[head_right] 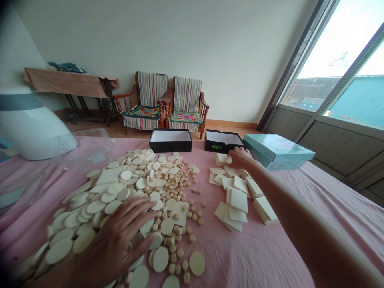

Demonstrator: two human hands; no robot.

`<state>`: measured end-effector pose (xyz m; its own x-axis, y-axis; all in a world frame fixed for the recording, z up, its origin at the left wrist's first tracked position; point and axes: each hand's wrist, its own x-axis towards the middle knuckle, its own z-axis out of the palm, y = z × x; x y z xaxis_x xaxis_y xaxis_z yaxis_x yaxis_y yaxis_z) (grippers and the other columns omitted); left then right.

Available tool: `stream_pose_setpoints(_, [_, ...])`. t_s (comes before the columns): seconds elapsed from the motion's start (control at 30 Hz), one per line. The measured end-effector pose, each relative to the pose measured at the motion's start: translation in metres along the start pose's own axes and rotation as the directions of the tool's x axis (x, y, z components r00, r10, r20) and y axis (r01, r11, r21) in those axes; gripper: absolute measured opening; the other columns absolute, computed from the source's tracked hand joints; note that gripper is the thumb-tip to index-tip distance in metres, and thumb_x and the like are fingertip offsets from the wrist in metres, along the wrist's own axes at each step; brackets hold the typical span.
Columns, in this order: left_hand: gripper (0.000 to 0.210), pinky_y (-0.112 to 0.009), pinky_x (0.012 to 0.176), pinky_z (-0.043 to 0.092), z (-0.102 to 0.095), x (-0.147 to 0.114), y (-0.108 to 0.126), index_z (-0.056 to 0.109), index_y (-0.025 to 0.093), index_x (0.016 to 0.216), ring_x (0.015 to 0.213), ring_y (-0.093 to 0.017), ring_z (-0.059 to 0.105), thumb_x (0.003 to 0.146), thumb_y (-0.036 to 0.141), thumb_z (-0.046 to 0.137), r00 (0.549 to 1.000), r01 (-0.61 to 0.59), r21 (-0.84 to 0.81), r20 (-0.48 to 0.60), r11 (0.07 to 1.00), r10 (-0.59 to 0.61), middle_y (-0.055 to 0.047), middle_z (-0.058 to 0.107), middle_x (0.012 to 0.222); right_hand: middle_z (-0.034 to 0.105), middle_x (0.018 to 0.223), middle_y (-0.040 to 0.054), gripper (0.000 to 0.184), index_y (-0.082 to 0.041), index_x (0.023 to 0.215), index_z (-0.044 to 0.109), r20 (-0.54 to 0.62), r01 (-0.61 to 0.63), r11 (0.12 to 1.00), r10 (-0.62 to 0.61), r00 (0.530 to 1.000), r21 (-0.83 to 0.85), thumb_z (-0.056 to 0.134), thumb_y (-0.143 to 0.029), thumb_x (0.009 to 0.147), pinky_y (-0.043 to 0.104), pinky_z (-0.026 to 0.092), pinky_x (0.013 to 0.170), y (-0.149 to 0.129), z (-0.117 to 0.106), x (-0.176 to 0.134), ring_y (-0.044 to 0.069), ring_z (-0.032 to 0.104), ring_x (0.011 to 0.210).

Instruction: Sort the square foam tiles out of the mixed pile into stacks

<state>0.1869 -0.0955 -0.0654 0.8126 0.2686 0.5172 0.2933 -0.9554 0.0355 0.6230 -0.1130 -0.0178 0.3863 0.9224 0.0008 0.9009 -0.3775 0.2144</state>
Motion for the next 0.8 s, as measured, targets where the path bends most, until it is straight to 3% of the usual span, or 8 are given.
stream_pose_setpoints(0.17, [0.036,-0.046,0.104,0.043,0.000,0.000,0.001,0.061,0.021,0.118,0.119,-0.027,0.052,0.086,0.037,0.059,1.000,0.015,-0.017,0.003,1.000,-0.015,-0.008,0.061,0.124,0.068,0.095,0.0148,0.042,-0.014,0.096,0.070,-0.051,-0.099,0.993,0.102,0.994,0.059,0.058,-0.050,0.077,0.033,0.045,0.078,0.004,-0.018,0.011,0.029,0.062,0.096])
stream_pose_setpoints(0.33, [0.037,-0.046,0.105,0.042,0.000,-0.001,0.001,0.061,0.020,0.119,0.120,-0.027,0.051,0.087,0.038,0.059,1.000,0.021,-0.016,0.020,1.000,-0.020,-0.008,0.061,0.124,0.070,0.079,0.0166,0.049,-0.012,0.083,0.074,0.009,-0.266,0.948,0.268,0.963,0.176,0.051,-0.055,0.079,0.032,0.047,0.065,-0.019,-0.028,0.029,0.029,0.067,0.081])
stream_pose_setpoints(0.57, [0.036,-0.047,0.103,0.044,-0.001,-0.001,0.002,0.062,0.020,0.118,0.119,-0.027,0.053,0.086,0.037,0.059,1.000,0.024,-0.023,0.006,0.999,-0.023,-0.009,0.062,0.123,0.071,0.080,0.0181,0.052,-0.010,0.090,0.074,0.058,-0.299,0.928,0.294,0.954,0.220,0.054,-0.057,0.078,0.032,0.049,0.058,-0.049,-0.020,0.025,0.028,0.068,0.073])
stream_pose_setpoints(0.7, [0.036,-0.048,0.103,0.044,-0.001,0.000,0.002,0.061,0.020,0.118,0.119,-0.027,0.052,0.086,0.037,0.059,1.000,0.026,-0.028,0.003,0.999,-0.026,-0.009,0.062,0.122,0.071,0.095,0.0204,0.058,-0.013,0.092,0.073,-0.049,-0.242,0.957,0.253,0.966,0.160,0.040,-0.060,0.086,0.034,0.049,0.067,-0.051,-0.031,0.010,0.031,0.067,0.090])
stream_pose_setpoints(0.8, [0.033,-0.047,0.104,0.043,-0.001,0.001,0.003,0.062,0.021,0.116,0.118,-0.027,0.053,0.086,0.036,0.059,0.999,0.032,-0.042,-0.002,0.999,-0.032,-0.008,0.062,0.121,0.070,0.097,0.0201,0.052,-0.015,0.090,0.073,-0.023,-0.186,0.974,0.191,0.981,0.129,0.044,-0.058,0.085,0.036,0.049,0.071,-0.058,-0.032,-0.006,0.032,0.066,0.093])
